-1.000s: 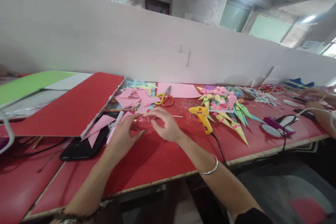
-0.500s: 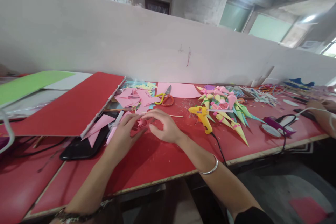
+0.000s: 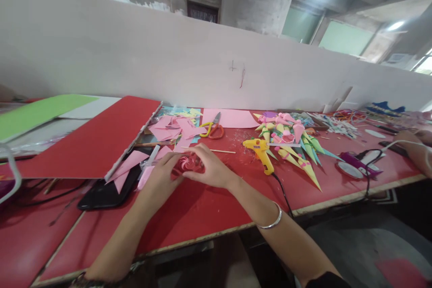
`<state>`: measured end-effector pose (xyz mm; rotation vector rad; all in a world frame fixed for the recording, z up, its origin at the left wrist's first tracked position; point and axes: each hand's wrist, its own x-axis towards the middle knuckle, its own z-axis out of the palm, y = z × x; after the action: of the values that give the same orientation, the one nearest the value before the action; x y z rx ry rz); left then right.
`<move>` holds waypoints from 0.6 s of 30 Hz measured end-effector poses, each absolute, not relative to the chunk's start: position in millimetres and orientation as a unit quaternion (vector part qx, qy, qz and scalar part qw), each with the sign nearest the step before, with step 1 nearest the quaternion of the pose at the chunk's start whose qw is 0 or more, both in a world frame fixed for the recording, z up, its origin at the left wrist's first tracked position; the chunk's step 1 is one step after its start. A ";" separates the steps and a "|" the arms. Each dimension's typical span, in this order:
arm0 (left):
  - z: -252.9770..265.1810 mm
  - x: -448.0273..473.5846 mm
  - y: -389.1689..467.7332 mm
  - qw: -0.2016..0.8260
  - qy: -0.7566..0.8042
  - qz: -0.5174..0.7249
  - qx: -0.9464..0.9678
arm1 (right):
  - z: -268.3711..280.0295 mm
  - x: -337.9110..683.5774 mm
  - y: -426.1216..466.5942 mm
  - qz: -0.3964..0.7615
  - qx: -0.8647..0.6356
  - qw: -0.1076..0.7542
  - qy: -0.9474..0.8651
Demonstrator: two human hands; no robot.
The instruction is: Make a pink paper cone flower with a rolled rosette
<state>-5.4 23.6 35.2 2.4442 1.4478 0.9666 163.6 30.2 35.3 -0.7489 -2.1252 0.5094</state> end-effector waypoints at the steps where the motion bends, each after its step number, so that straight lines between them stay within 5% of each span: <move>1: 34.2 -5.0 24.2 0.070 0.477 0.321 0.815 | 34.8 163.2 30.4 0.205 -0.297 0.401 -0.842; 18: 27.4 -4.9 19.4 0.077 0.503 0.237 0.828 | 34.5 164.9 33.5 0.192 -0.317 0.407 -0.835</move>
<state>-4.9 19.4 27.4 2.4809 1.5059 0.7088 164.9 33.5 34.5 -0.7987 -2.1064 0.4832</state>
